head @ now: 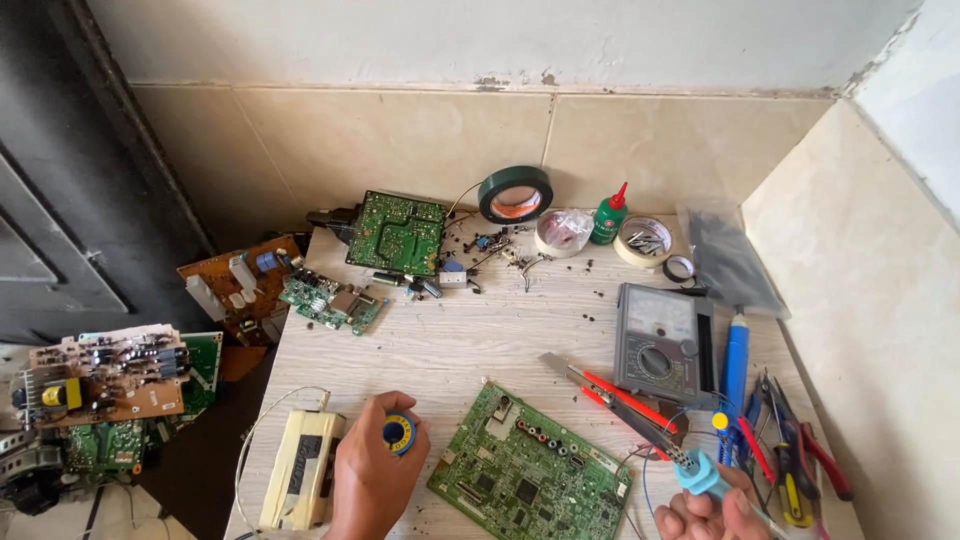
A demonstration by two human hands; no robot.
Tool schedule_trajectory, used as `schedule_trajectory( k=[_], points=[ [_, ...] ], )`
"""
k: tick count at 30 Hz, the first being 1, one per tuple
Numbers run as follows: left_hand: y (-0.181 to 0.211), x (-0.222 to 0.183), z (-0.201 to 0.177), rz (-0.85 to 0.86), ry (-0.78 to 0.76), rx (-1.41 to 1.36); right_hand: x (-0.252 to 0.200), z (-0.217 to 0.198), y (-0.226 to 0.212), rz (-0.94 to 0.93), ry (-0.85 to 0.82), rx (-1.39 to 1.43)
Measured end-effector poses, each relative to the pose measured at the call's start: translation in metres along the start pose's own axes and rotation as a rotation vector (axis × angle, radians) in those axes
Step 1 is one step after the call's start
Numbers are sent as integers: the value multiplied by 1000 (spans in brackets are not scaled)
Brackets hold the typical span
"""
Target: Soldering and reworking components on a television circuit board using a handheld soldering iron.
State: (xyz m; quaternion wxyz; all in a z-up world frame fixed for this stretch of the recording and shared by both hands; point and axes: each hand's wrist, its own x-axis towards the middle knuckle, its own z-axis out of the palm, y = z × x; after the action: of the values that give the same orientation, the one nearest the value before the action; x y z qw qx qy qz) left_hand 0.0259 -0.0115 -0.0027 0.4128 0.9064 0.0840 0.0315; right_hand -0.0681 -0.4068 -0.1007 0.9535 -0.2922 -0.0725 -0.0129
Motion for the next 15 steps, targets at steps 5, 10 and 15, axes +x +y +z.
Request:
schedule_trajectory(
  k=[5, 10, 15],
  points=[
    [0, -3, -1, 78, 33, -40, 4, 16, 3, -26, -191, 43],
    [2, -8, -4, 64, 18, -56, 1, 20, 11, -55, -183, 104],
    [6, -7, -9, 44, -7, -62, 2, 37, 14, -55, -130, 120]
  ],
)
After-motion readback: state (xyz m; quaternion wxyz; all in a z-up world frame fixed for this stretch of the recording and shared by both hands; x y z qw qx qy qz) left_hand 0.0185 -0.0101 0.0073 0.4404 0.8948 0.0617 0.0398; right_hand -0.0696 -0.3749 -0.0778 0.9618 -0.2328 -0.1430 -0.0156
